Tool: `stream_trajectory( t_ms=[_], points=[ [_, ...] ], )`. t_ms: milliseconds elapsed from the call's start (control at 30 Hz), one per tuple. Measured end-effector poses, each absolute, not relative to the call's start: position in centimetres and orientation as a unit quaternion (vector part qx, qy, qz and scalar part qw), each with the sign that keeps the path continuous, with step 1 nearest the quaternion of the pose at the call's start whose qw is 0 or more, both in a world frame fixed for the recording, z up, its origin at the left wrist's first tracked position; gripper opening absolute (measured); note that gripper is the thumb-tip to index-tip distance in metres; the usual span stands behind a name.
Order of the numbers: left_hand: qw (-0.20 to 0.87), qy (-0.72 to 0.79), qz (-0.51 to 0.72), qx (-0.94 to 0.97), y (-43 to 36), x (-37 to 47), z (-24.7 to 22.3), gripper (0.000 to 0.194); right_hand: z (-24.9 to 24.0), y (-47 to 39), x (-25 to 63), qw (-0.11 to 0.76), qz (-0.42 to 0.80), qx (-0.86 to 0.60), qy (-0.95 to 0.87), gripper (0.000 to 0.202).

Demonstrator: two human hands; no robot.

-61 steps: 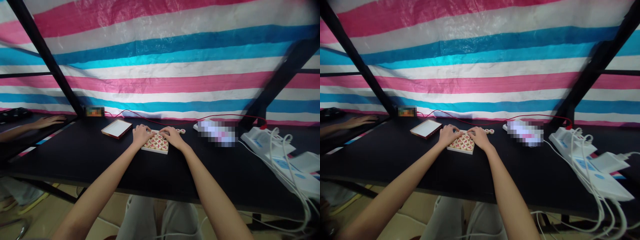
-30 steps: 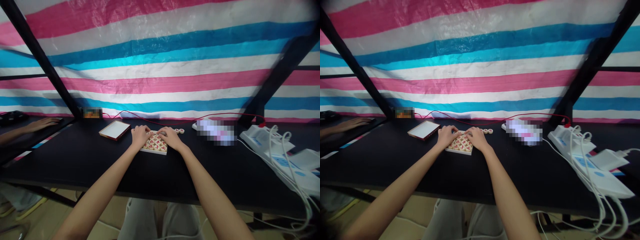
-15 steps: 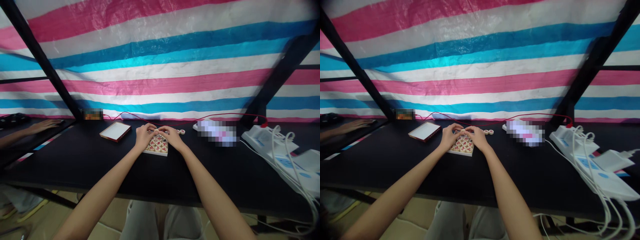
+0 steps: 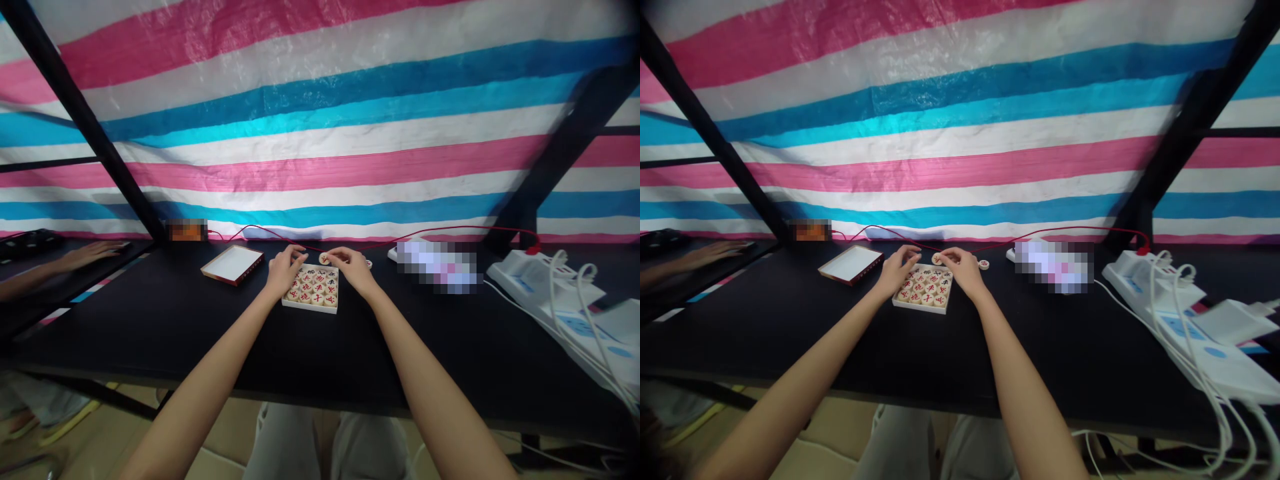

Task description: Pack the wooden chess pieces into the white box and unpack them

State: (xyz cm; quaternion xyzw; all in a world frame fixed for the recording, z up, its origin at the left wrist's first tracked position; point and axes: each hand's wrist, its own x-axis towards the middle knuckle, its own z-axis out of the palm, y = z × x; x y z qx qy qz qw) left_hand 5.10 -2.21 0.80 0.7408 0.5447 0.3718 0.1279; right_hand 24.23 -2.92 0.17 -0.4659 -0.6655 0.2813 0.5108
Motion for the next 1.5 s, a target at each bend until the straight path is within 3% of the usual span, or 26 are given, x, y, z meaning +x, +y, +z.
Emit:
stream_trajectory(
  t_ms=[167,367,567,933,1500],
  points=[
    [0.143,0.608,0.28,0.729,-0.1,3.1,-1.0,0.019,-0.5,-2.2,26.3,0.501,0.192,-0.554,-0.636,0.019],
    [0.18,0.595,0.28,0.731,0.7,2.2,-1.7,0.021,-1.5,-1.7,27.1,0.455,0.176,-0.607,-0.627,0.016],
    [0.187,0.589,0.269,0.739,0.7,2.4,-1.6,0.033,-1.0,-2.1,26.8,0.429,0.208,-0.593,-0.649,0.013],
    [0.215,0.572,0.256,0.749,0.5,1.7,-0.6,0.029,-0.5,-2.7,26.4,0.4,0.223,-0.587,-0.667,0.012],
    [0.137,0.607,0.228,0.749,0.1,2.0,-0.8,0.033,-1.9,-1.9,26.4,0.375,0.133,-0.568,-0.72,0.011]
  ],
)
